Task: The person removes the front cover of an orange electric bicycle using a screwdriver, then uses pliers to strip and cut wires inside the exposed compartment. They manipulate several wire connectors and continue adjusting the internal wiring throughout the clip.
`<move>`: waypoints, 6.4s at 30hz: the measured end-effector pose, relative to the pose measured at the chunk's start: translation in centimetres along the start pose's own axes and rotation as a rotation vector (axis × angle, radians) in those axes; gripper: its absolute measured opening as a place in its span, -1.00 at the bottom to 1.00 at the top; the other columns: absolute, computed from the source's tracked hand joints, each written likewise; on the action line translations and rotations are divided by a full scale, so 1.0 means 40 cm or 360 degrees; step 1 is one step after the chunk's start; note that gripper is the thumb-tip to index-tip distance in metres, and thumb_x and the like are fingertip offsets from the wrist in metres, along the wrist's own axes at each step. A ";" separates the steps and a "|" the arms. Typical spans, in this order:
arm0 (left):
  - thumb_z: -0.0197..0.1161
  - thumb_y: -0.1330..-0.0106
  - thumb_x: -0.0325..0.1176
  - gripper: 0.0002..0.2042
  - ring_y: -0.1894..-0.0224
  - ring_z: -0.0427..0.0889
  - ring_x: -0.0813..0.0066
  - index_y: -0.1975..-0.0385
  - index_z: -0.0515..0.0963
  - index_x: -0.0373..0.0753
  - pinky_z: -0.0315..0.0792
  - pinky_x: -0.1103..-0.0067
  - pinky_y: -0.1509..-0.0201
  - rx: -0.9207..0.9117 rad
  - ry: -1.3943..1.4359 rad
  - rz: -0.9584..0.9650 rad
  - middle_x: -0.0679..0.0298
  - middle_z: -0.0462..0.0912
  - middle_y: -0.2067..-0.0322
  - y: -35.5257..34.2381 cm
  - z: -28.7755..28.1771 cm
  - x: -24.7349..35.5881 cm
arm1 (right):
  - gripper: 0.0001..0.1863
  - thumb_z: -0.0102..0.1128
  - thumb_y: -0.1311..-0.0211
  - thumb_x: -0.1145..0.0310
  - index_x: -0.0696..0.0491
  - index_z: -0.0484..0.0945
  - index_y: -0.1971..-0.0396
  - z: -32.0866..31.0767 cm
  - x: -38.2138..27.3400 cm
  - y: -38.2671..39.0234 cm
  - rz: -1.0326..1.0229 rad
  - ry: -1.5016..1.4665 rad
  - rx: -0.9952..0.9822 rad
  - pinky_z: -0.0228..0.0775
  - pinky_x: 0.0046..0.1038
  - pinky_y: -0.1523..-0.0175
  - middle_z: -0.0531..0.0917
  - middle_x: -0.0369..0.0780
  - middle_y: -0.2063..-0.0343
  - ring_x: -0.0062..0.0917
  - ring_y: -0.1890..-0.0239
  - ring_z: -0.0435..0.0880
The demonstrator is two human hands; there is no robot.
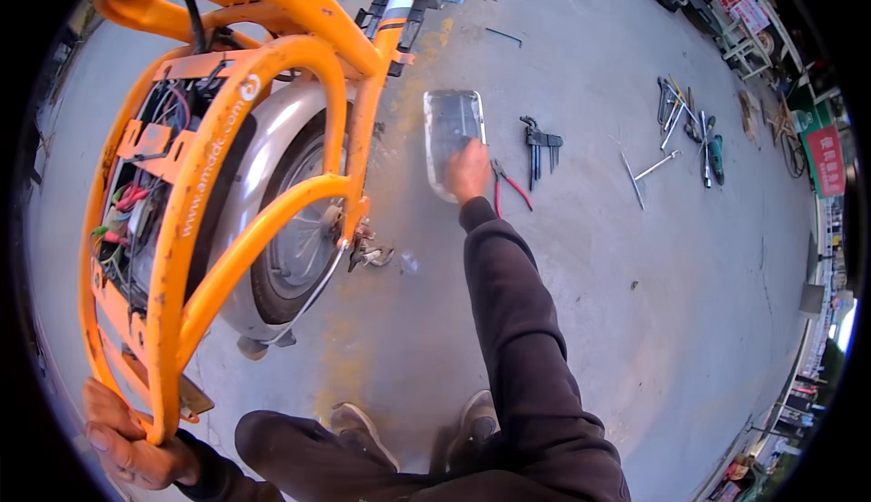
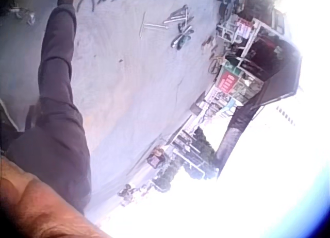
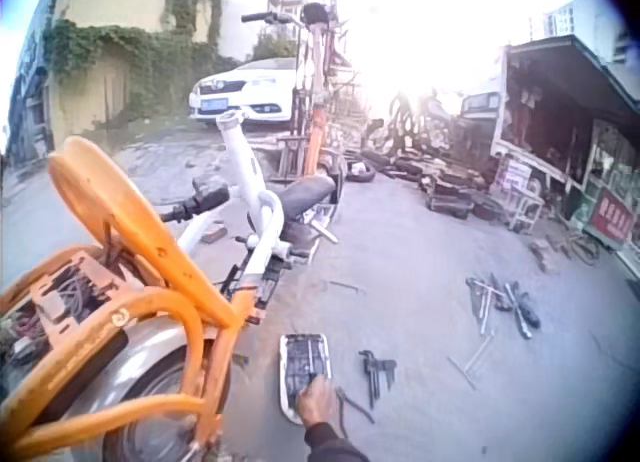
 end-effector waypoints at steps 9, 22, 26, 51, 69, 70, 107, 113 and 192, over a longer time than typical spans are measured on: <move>-0.19 -0.59 -0.22 -0.62 0.57 0.16 0.52 0.57 0.24 -0.15 0.05 0.51 0.44 -0.0162 -0.0207 0.0106 0.32 0.14 0.63 0.030 -0.040 -0.014 | -0.47 0.19 -0.38 0.21 0.17 0.45 -0.25 -0.100 0.053 -0.029 -0.0346 0.0353 0.0166 0.36 -0.06 -0.30 0.46 0.09 -0.28 -0.02 -0.29 0.45; 0.09 -0.41 -0.31 -0.59 0.73 0.24 0.42 0.75 0.26 -0.19 0.06 0.48 0.60 -0.0435 0.0023 0.0230 0.35 0.24 0.77 -0.041 -0.004 0.054 | -0.50 0.25 -0.31 0.20 0.20 0.51 -0.13 -0.168 0.289 0.117 -0.0057 0.0917 -0.0817 0.49 -0.16 -0.16 0.61 0.02 0.02 -0.05 -0.07 0.59; 0.13 -0.35 -0.32 -0.61 0.73 0.23 0.32 0.76 0.27 -0.22 0.09 0.44 0.61 -0.0555 0.0088 0.0278 0.29 0.26 0.73 -0.064 0.012 0.048 | -0.66 0.16 -0.31 0.20 0.20 0.55 0.13 -0.151 0.457 0.112 0.0704 0.0493 -0.0838 0.54 -0.11 0.04 0.64 0.00 0.38 -0.07 0.25 0.67; 0.34 -0.31 -0.20 -0.61 0.66 0.35 0.36 0.72 0.39 -0.13 0.17 0.46 0.63 -0.0608 0.0129 0.0501 0.34 0.30 0.68 -0.060 0.028 0.048 | -0.60 -0.04 -0.60 0.31 0.24 0.40 -0.25 -0.951 -0.713 0.228 0.0396 -0.1149 -0.1111 0.34 -0.63 0.30 0.58 -0.32 0.29 -0.69 0.32 0.55; 0.16 -0.30 -0.29 -0.64 0.70 0.25 0.30 0.70 0.22 -0.20 0.09 0.41 0.59 -0.0811 -0.0050 0.0432 0.26 0.28 0.71 -0.062 0.009 0.047 | -0.41 0.15 -0.48 0.34 0.04 0.27 -0.44 -0.417 -0.178 0.205 0.1588 -0.2908 -0.1378 0.36 -0.11 -0.41 0.49 -0.05 -0.30 -0.12 -0.41 0.42; 0.16 -0.31 -0.28 -0.64 0.70 0.25 0.31 0.70 0.23 -0.19 0.09 0.42 0.59 -0.0812 -0.0055 0.0425 0.27 0.28 0.71 -0.062 0.008 0.049 | -0.42 0.13 -0.48 0.34 0.05 0.27 -0.44 -0.411 -0.171 0.200 0.1556 -0.2836 -0.1382 0.35 -0.10 -0.42 0.48 -0.04 -0.31 -0.11 -0.43 0.40; 0.44 -0.26 -0.29 -0.73 0.58 0.50 0.35 0.56 0.50 -0.22 0.35 0.51 0.53 -0.0903 0.0671 0.0197 0.30 0.47 0.61 -0.107 -0.007 0.009 | -0.50 0.04 -0.54 0.22 0.25 0.30 -0.27 -0.838 -0.908 0.227 0.0050 -0.1882 -0.0444 0.47 -0.46 0.14 0.51 -0.21 0.21 -0.54 0.26 0.51; 0.31 -0.25 -0.59 -0.76 0.21 0.65 0.25 0.09 0.62 -0.28 0.53 0.42 0.18 -0.1078 0.0322 0.0169 0.16 0.64 0.14 -0.276 0.019 -0.046 | -0.60 -0.06 -0.60 0.25 0.18 0.31 -0.25 -0.782 -1.009 0.241 0.0076 -0.2262 -0.0500 0.53 -0.38 0.16 0.51 -0.21 0.24 -0.52 0.26 0.52; 0.08 -0.57 -0.47 -0.86 0.12 0.62 0.60 -0.01 0.48 -0.34 0.51 0.56 -0.03 -0.1528 0.0940 -0.0411 0.28 0.63 0.22 -0.283 0.210 -0.111 | -0.39 0.22 -0.36 -0.07 0.30 0.67 0.14 -0.441 0.506 0.659 0.1385 -0.0002 -0.1099 0.57 -0.11 -0.05 0.77 0.09 0.31 0.00 0.14 0.77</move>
Point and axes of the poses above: each hand's wrist, its own y-axis away from the middle knuckle, its own z-axis out of the palm, x = y × z, the point moved 4 cm from there along -y, towards the middle knuckle
